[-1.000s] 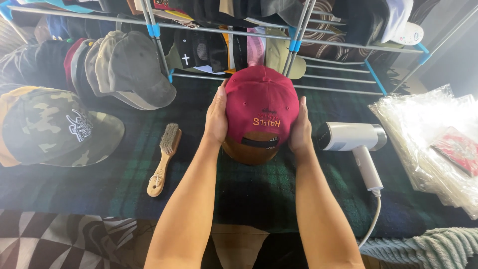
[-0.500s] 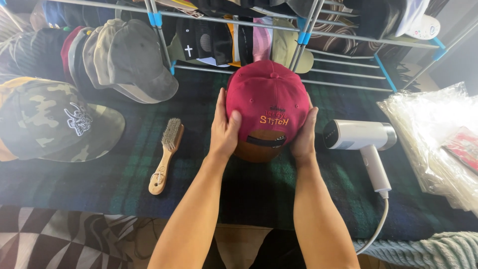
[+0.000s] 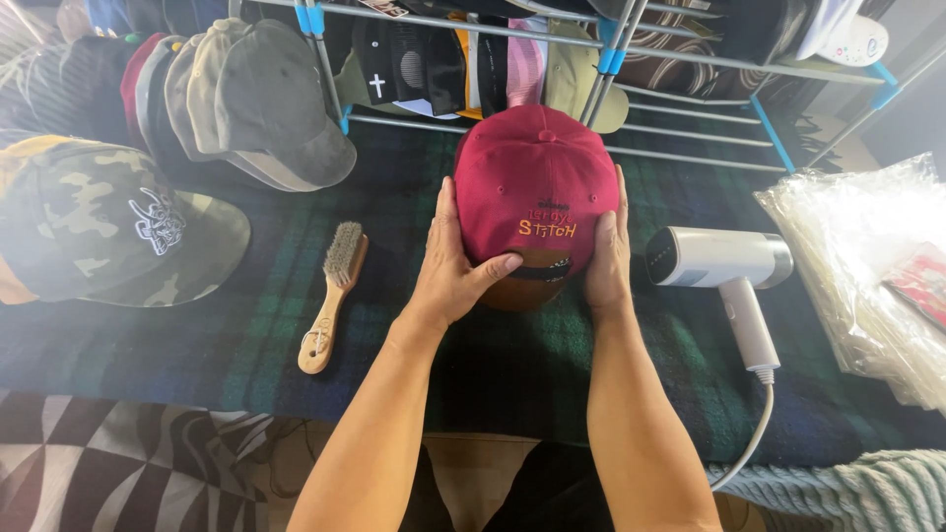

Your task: The person is using a wooden brush and a hair dryer to clean and groom a red baseball cap.

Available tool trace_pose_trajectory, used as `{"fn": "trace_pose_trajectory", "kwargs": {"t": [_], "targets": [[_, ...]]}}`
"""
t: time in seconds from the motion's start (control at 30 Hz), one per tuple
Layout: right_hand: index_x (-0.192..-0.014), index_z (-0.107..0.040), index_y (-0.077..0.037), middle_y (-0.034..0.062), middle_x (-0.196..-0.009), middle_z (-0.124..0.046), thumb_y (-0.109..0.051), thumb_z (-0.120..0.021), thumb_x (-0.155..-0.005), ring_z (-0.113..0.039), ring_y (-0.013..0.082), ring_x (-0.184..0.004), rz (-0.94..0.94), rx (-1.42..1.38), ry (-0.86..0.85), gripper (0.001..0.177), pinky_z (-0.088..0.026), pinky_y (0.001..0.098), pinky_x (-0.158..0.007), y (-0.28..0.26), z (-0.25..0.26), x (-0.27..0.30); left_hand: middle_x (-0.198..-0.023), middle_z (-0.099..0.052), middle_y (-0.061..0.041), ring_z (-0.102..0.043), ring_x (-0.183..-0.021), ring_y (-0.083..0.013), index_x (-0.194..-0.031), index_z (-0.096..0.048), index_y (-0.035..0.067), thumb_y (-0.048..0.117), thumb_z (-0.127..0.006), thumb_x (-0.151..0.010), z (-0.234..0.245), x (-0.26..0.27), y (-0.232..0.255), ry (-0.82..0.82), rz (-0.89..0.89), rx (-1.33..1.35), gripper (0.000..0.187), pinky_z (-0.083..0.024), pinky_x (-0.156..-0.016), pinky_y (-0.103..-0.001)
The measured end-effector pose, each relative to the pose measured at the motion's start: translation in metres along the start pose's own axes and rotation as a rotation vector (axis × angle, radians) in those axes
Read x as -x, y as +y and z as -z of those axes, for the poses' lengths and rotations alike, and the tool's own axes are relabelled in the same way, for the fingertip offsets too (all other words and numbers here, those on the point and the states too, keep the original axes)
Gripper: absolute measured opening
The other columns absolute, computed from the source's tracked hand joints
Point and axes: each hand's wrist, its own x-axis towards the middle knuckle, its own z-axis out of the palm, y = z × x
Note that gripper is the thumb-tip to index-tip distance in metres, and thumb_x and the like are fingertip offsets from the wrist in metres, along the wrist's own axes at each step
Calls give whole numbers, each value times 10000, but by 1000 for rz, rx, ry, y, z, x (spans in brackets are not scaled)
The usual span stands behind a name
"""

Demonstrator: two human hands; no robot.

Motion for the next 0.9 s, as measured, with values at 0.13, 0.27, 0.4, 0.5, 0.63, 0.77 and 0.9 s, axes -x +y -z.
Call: {"fn": "trace_pose_trajectory", "kwargs": {"t": [0.13,0.27,0.4,0.5,0.63,0.77,0.9], "targets": [[-1648,-197,-164,245,-1646,-312,-706,-434,-974,-259,472,-1514,-10,-3,-70,896,-195,618,-1235,5,13,-3,-1707,-83,-189,-159,-1555,-391,-1648,-13,181,631,-827,-718,-1,0,2,-12,10,21,1315,-93,-1275,-512],[-1639,-220,-179,257,-1604,-376,-653,-473,-960,-338,486,-1472,-76,19,-90,865,-257,612,-1199,8,11,-3,-1710,-81,-172,-156,-1558,-374,-1647,-9,194,641,-830,-704,4,3,3,-21,40,17,1327,-88,-1280,-497],[-1644,-207,-216,265,-1582,-407,-738,-536,-881,-361,491,-1457,-110,-3,-108,982,-276,624,-1178,21,17,-4,-1709,-82,-170,-155,-1559,-367,-1646,-12,186,625,-841,-706,4,4,6,-39,51,8,1327,-80,-1284,-487],[-1649,-177,-240,271,-1614,-349,-659,-688,-806,-284,499,-1489,-175,-29,-160,1071,-226,679,-1172,34,21,-5,-1704,-91,-183,-154,-1557,-373,-1645,-10,180,632,-832,-708,5,5,6,-35,50,15,1327,-89,-1277,-507],[-1645,-175,-240,276,-1619,-326,-607,-708,-821,-267,485,-1495,-225,-53,-187,1048,-213,688,-1180,9,23,2,-1702,-115,-158,-154,-1565,-324,-1643,-17,189,700,-808,-689,16,11,14,-40,54,-64,1340,-84,-1279,-503],[-1637,-205,-150,228,-1665,-243,-542,-497,-986,-145,463,-1539,-381,-273,-103,814,-125,723,-1170,-18,18,24,-1485,-354,-206,-320,-1414,-393,-1538,-322,70,649,-775,-769,49,39,-15,280,-115,-512,1064,-246,-1166,-524],[-1509,-483,-68,229,-1516,-495,-524,-436,-1069,-396,428,-1458,-290,-235,93,636,-420,624,-1057,18,21,26,-1209,-586,-72,-546,-1159,-331,-1375,-592,175,542,-753,-790,84,74,-62,524,205,-965,709,-507,-847,-486]]}}
